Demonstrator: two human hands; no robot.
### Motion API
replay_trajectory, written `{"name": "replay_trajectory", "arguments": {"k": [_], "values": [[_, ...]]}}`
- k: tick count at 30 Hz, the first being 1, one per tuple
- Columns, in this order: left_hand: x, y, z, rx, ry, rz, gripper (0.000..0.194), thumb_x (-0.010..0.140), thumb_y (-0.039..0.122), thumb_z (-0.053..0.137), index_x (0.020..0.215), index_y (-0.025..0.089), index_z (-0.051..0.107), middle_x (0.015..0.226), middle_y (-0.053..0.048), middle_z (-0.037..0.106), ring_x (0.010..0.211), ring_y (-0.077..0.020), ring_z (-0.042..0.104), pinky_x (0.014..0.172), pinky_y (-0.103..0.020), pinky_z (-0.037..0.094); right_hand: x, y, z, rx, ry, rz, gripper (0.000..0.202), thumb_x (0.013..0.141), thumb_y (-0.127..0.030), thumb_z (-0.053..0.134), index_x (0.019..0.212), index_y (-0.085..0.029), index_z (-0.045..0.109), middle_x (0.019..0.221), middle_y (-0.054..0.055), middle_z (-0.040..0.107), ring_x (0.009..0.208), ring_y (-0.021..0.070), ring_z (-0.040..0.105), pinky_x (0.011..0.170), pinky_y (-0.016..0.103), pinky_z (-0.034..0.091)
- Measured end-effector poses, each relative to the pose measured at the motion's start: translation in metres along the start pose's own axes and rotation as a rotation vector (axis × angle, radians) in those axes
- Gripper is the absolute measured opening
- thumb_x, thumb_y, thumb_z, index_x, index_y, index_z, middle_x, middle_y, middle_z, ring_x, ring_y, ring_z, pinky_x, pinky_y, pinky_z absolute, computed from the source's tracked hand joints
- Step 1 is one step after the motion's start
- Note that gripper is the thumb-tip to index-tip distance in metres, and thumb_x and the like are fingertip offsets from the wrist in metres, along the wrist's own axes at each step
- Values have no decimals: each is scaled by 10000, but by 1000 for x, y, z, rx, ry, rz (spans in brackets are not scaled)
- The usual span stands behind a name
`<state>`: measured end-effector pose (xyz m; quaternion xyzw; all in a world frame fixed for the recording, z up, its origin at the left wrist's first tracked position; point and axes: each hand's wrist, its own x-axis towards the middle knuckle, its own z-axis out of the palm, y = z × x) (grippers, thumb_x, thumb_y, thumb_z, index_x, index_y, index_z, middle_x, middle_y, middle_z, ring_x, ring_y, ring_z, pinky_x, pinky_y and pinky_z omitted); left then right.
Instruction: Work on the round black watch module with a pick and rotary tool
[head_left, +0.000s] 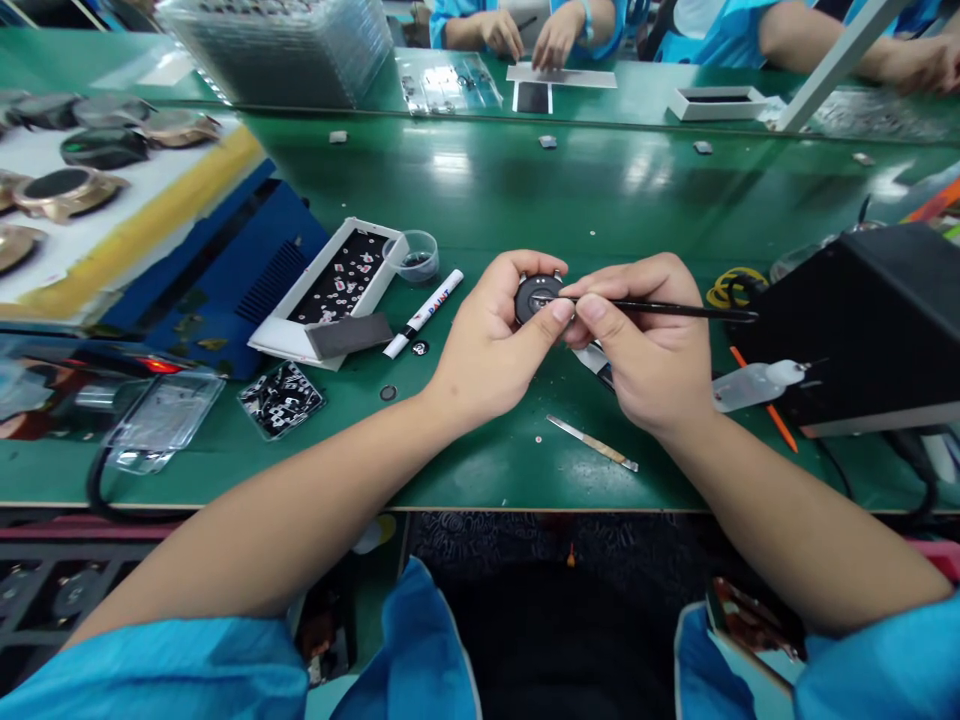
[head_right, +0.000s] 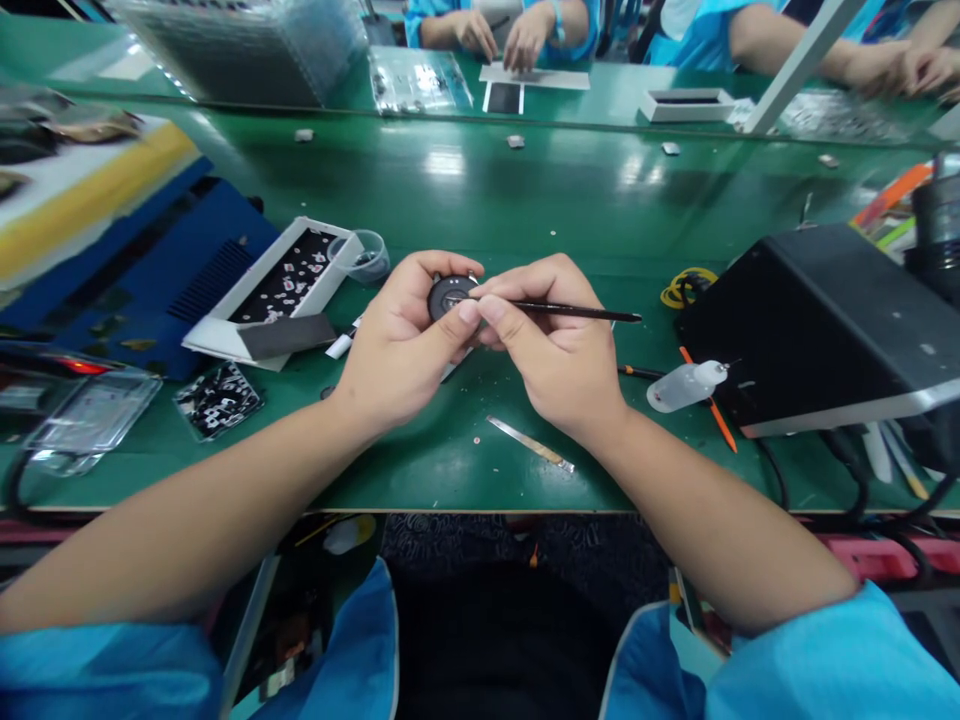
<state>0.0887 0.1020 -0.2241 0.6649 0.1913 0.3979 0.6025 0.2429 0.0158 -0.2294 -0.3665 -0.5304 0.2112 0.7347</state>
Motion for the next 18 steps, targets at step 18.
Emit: {"name": "replay_trajectory", "arguments": {"k": [18], "values": [[0, -2, 1, 9, 17, 12, 775, 903, 833, 967, 1346, 277, 658, 1227, -77, 720, 1032, -209, 705, 894, -366, 663, 0, 0, 0, -6, -5, -4, 188, 1057, -364, 986, 1077, -284, 818, 1059, -35, 900, 760, 90, 816, 694, 227, 723]]}}
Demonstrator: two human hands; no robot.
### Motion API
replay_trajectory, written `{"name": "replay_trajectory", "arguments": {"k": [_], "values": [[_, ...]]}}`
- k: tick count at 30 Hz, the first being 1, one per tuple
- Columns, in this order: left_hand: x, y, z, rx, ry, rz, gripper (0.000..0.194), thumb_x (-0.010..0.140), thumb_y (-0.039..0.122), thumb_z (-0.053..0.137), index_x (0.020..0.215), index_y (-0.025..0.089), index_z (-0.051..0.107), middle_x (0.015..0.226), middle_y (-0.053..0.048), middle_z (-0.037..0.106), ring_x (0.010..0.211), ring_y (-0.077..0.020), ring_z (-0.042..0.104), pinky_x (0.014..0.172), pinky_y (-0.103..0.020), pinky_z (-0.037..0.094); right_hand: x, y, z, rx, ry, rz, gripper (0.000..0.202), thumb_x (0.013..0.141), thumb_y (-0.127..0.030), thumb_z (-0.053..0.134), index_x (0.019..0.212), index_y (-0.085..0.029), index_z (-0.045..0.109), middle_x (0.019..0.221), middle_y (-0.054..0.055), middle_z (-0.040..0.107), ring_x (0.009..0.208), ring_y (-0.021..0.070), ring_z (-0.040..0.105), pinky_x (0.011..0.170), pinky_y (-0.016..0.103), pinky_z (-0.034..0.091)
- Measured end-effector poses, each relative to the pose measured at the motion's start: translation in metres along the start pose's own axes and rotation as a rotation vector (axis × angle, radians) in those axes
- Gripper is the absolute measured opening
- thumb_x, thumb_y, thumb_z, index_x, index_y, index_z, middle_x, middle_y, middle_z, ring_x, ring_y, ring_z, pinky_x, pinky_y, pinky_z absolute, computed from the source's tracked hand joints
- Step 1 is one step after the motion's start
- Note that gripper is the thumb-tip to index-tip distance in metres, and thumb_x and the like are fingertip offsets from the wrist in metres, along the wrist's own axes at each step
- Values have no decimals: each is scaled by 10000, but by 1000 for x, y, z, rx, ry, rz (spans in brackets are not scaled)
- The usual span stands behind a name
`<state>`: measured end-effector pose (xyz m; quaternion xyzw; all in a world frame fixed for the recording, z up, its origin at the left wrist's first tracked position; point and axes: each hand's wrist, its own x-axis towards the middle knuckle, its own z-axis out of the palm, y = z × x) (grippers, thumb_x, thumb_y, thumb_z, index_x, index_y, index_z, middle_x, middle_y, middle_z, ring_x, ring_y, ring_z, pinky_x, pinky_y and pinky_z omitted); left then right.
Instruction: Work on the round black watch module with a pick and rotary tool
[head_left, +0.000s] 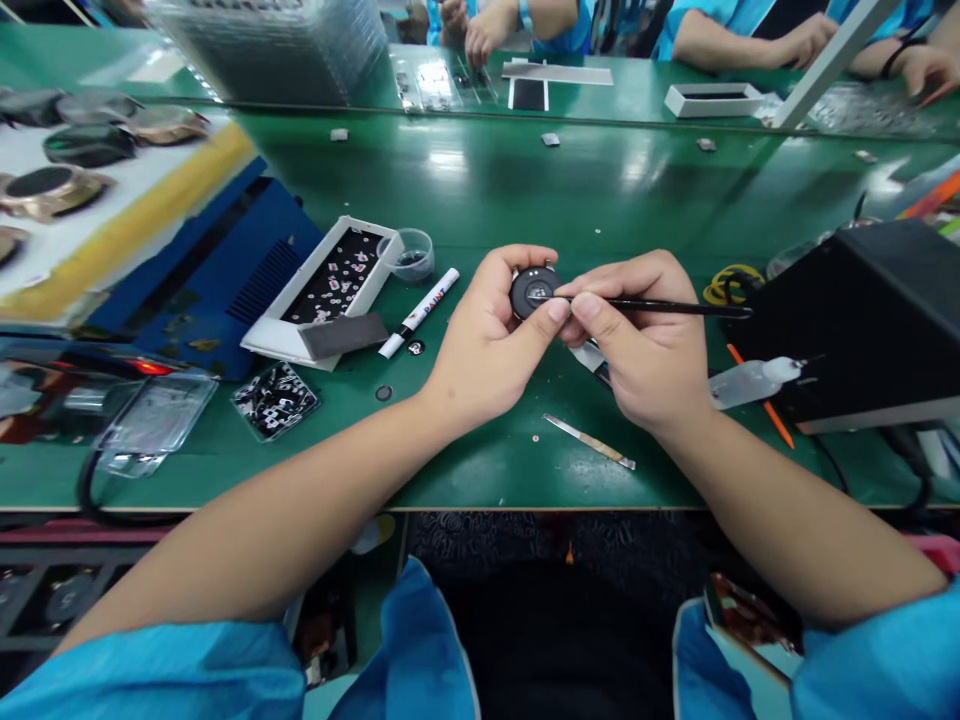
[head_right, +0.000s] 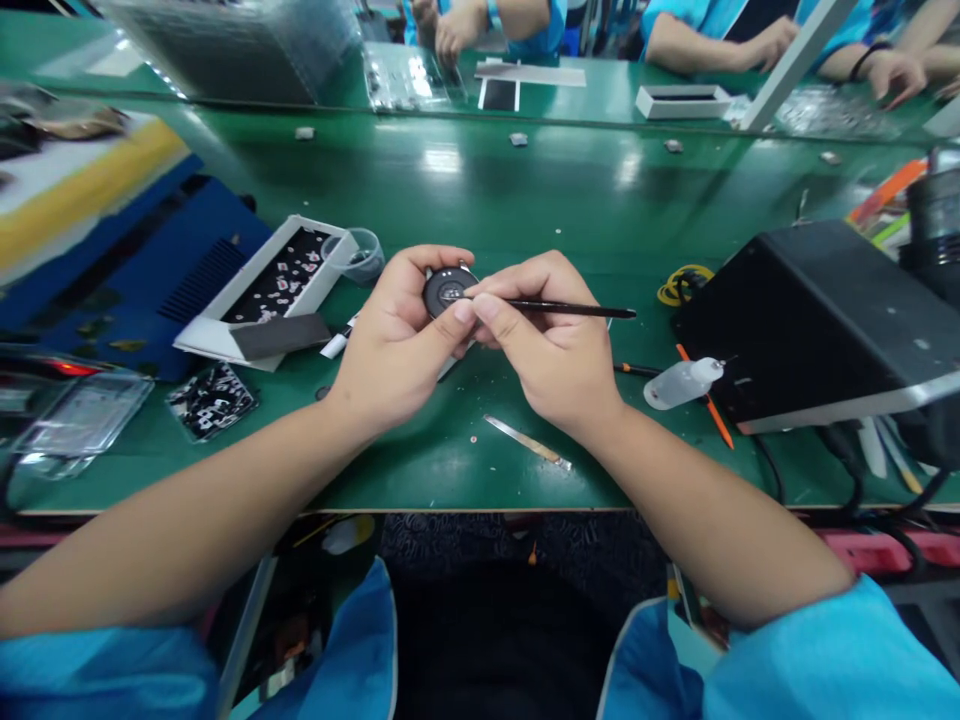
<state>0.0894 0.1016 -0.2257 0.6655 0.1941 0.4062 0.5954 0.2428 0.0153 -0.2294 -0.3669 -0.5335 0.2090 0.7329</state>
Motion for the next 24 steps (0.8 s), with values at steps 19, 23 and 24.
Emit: {"name": "replay_trajectory", "arguments": {"k": [19, 23, 24], "values": [[2, -3, -1, -10, -9, -1, 786, 898, 855, 961, 1342, 279, 662, 1190, -68, 730, 1009, -204, 710, 898, -367, 671, 1, 3, -2, 3, -17, -2, 129, 1072, -301, 960, 1088, -295, 832, 1081, -38, 909, 776, 88, 821, 717, 223, 734], [2, -5, -1, -40, -20, -2, 795, 903, 824, 978, 1358, 258, 654, 1193, -65, 710, 997, -182, 704, 877, -337, 656, 0, 3, -1, 34, -8, -9, 129, 1061, -268, 966, 1082, -286, 839, 1085, -37, 910, 778, 83, 827, 717, 206, 730], [2, -5, -2, -38, -16, -7, 791, 904, 822, 980, 1349, 250, 661, 1178, -59, 706, 984, -173, 693, 866, -326, 647, 0, 3, 0, 38, 1, -10, 130, 1060, -267, 968, 1083, -283, 841, 1091, -35, 909, 779, 80, 824, 718, 203, 728]]}}
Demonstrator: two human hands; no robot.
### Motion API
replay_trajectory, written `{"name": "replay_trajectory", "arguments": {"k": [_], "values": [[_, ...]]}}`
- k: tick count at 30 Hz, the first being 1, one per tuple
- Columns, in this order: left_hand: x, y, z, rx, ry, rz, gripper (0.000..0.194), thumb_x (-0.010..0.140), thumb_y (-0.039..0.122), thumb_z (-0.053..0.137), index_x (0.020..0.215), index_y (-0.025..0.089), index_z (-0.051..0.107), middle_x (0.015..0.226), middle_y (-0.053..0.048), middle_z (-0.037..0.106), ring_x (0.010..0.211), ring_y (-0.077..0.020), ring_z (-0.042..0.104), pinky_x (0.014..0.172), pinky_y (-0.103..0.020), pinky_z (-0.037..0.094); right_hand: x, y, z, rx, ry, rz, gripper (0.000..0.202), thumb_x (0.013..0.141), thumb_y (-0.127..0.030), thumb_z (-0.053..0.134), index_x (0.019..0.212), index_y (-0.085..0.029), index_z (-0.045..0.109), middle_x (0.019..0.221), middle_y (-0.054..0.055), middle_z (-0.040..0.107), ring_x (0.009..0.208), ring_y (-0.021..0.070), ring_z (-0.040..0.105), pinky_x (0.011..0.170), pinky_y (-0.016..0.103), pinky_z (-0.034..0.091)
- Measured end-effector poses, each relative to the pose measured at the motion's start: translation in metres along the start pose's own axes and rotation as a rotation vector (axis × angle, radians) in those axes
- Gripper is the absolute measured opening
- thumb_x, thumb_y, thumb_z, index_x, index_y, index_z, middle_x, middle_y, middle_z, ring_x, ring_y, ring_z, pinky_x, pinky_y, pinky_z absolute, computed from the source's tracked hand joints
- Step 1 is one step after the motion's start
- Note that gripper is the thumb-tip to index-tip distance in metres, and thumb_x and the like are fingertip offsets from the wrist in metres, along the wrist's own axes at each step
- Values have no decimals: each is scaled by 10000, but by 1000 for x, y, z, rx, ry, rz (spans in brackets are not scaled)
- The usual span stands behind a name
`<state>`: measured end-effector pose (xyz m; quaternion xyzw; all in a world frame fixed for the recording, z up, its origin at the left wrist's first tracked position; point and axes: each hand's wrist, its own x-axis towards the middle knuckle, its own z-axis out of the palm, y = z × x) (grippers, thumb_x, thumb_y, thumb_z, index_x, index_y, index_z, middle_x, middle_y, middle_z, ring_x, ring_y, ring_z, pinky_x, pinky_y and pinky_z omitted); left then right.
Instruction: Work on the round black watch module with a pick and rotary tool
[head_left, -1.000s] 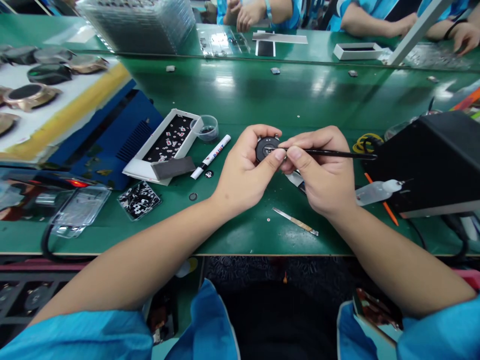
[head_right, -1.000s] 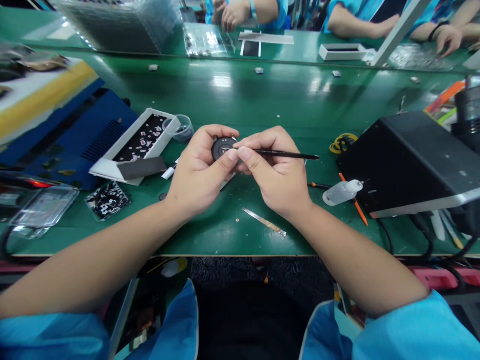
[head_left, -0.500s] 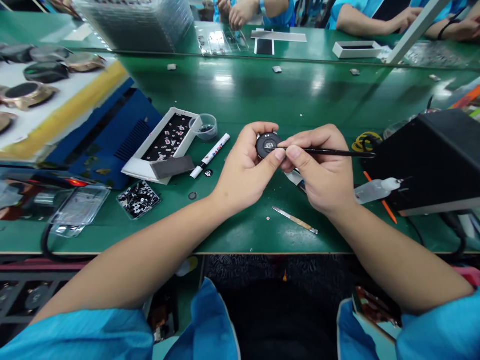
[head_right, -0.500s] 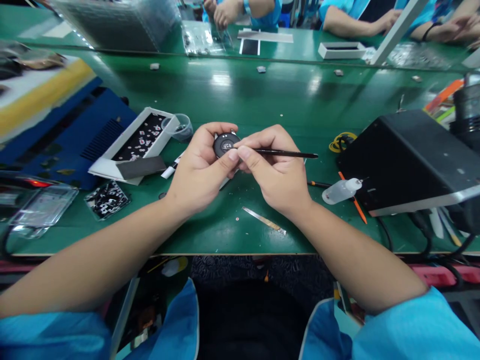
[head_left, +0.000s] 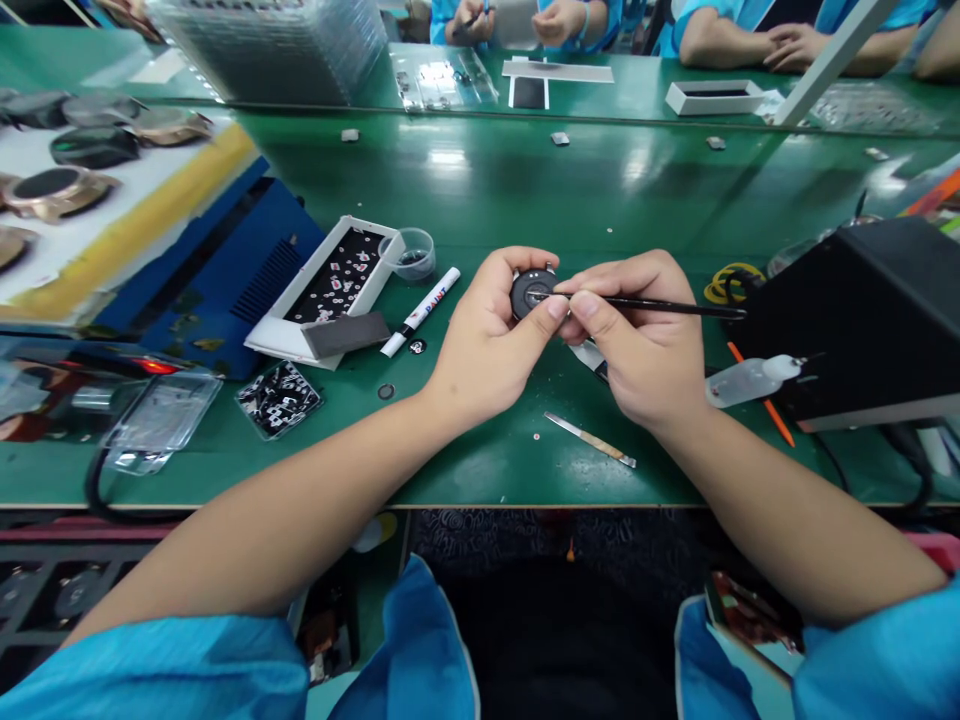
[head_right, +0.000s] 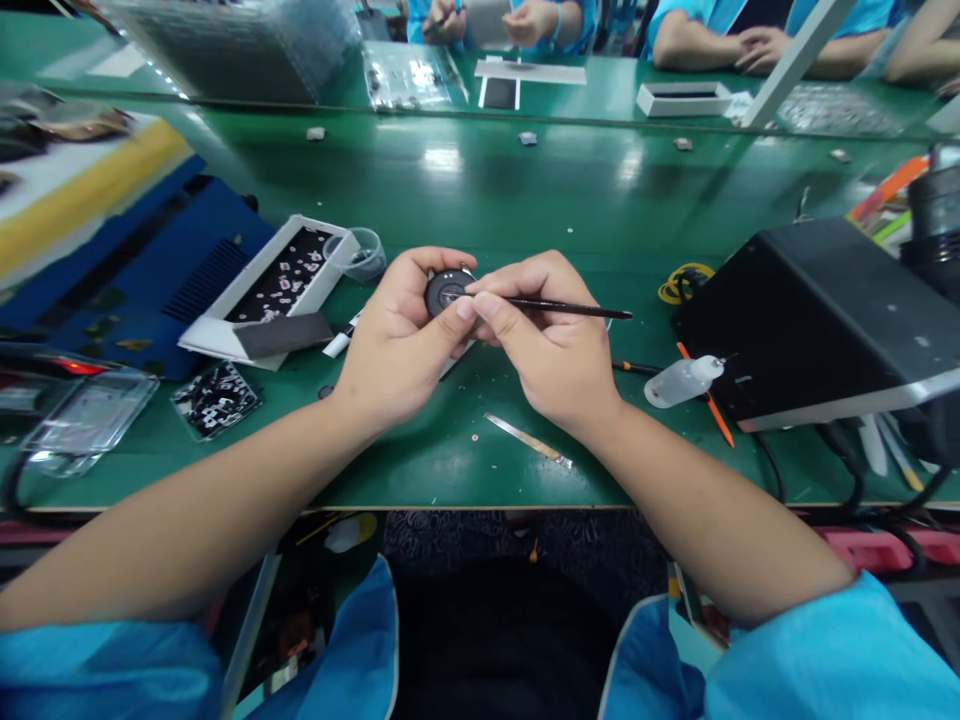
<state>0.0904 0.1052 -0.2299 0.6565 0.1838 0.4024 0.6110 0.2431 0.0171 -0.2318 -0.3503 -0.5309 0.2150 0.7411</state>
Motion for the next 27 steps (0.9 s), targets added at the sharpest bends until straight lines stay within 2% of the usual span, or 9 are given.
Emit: {"name": "replay_trajectory", "arguments": {"k": [8, 13, 19, 27], "values": [[-2, -1, -2, 31, -9, 20, 763, 944, 799, 958, 1372, 240, 663, 1173, -53, 724, 961, -158, 691, 860, -319, 632, 1, -1, -2, -13, -24, 10, 143, 1080, -336, 960, 1092, -295, 824, 1057, -38, 891, 776, 91, 812, 705, 223, 717], [-2, -3, -4, 105, -3, 71, 675, 1000, 779, 914, 1342, 237, 703, 1209, -68, 753, 1018, -174, 680, 852, -319, 610, 1, -2, -1, 2, -16, 4, 105, 1085, -250, 939, 1103, -297, 847, 1093, -32, 901, 801, 87, 829, 733, 217, 727], [-1, -3, -7, 148, -9, 112, 711, 979, 802, 921, 1362, 241, 710, 1270, -77, 773, 1077, -194, 732, 942, -350, 648, 1, -6, 0, -18, -12, 18, 120, 1059, -232, 959, 1072, -288, 854, 1039, -28, 871, 766, 80, 791, 700, 211, 705], [2, -6, -8, 94, -31, 76, 743, 950, 796, 955, 1372, 240, 700, 1273, -71, 756, 1032, -166, 704, 901, -317, 644, 0, -5, -2, -66, -3, 38, 115, 1053, -295, 971, 1067, -290, 856, 1081, -12, 872, 771, 100, 767, 709, 257, 714]]}}
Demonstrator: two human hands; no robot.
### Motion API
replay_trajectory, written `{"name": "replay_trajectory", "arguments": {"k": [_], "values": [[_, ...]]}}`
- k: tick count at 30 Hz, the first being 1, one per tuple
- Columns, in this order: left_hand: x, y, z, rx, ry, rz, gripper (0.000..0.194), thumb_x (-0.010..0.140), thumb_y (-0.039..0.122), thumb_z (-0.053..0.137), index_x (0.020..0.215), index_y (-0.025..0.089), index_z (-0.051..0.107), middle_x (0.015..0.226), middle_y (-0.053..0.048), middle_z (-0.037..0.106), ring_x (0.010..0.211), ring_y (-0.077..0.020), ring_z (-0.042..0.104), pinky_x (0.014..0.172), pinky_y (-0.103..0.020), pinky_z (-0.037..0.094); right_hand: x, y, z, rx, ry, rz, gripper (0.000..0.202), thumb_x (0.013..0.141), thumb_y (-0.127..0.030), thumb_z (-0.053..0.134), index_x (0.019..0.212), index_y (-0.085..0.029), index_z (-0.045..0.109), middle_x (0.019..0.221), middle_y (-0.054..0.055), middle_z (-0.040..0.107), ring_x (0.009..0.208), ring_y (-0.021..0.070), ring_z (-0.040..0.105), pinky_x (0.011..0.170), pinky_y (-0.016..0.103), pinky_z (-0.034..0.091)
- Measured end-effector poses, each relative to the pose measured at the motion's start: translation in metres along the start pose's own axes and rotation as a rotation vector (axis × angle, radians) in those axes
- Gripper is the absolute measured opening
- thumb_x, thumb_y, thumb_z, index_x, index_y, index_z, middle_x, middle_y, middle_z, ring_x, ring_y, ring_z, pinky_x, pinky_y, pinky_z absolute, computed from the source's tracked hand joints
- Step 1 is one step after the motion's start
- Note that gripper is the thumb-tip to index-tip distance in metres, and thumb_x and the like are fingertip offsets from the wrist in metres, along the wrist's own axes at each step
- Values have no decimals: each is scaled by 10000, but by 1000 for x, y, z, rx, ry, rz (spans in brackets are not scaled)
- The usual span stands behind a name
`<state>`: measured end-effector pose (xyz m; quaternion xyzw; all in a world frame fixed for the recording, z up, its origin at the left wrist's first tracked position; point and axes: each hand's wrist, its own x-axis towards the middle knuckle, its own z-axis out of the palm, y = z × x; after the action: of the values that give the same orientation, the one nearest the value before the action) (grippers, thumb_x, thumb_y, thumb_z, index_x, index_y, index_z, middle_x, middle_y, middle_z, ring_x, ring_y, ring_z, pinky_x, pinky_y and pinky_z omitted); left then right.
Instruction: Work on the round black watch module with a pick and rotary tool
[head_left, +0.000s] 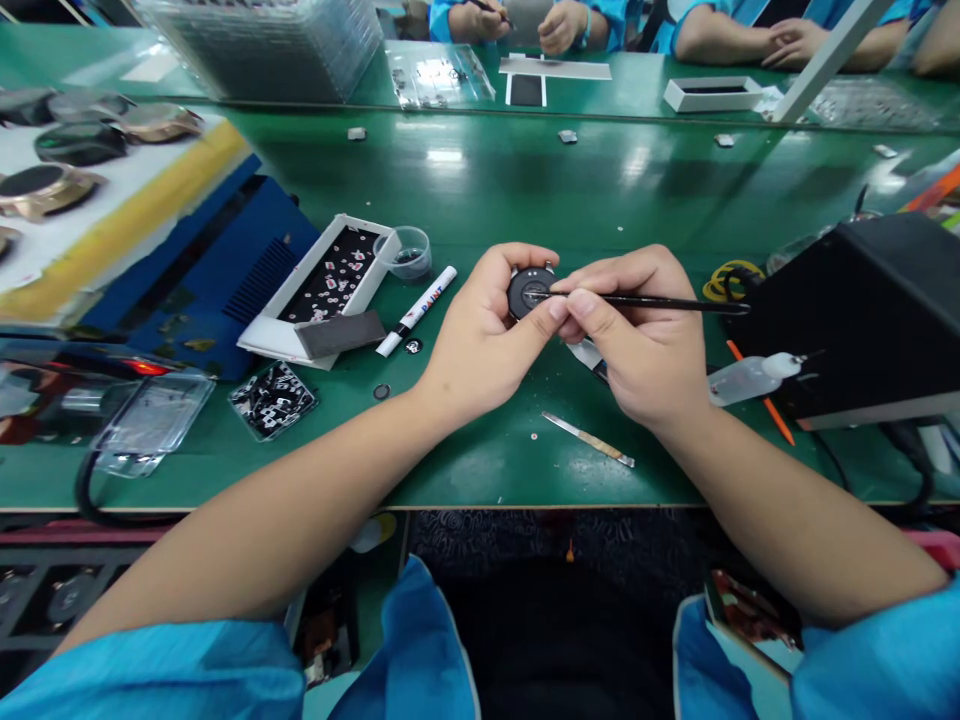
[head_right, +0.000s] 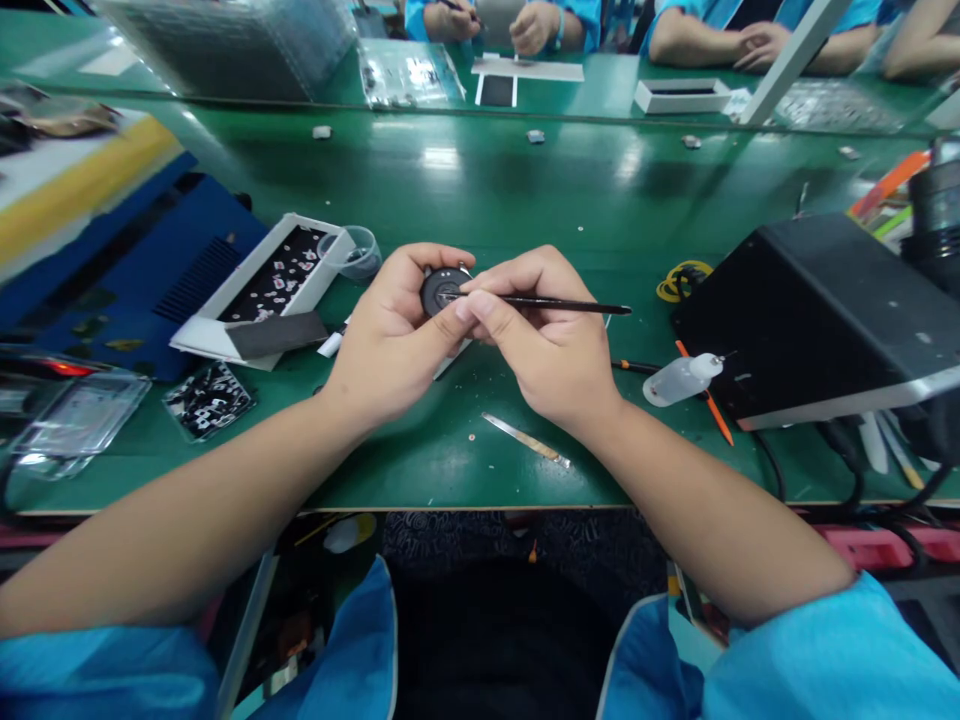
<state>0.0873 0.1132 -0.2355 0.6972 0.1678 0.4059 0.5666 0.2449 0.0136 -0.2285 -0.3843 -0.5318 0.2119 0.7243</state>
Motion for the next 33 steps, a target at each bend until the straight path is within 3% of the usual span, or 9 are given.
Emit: {"name": "replay_trajectory", "arguments": {"k": [10, 17, 26, 33], "values": [[-1, -1, 2, -100, -23, -15, 686, 983, 704, 966, 1404, 259, 659, 1252, -62, 712, 987, -151, 682, 882, -297, 652, 1, -2, -3, -76, -11, -24, 130, 1064, -344, 973, 1084, -288, 857, 1100, 2, 877, 882, 141, 803, 955, 372, 735], [-3, 4, 5, -134, 0, -63, 738, 912, 631, 1057, 1395, 234, 666, 1182, -29, 681, 950, -114, 637, 841, -240, 601, -2, -8, 3, -54, 45, 14, 143, 1043, -327, 988, 1065, -274, 858, 1041, -9, 880, 814, 125, 819, 719, 257, 718], [0, 11, 6, -154, 2, -124, 762, 870, 694, 1053, 1350, 237, 677, 1217, -59, 727, 992, -160, 686, 877, -294, 635, -2, -9, 6, -2, 53, 12, 110, 1044, -219, 965, 1055, -276, 871, 1037, -19, 903, 778, 105, 847, 740, 219, 751], [-1, 12, 5, -118, -1, -101, 726, 916, 724, 1006, 1347, 240, 678, 1210, -64, 745, 1001, -168, 699, 899, -311, 646, -1, -8, 6, 6, 58, -1, 121, 1034, -256, 986, 1055, -282, 869, 1059, -19, 917, 746, 108, 840, 719, 234, 761]]}}
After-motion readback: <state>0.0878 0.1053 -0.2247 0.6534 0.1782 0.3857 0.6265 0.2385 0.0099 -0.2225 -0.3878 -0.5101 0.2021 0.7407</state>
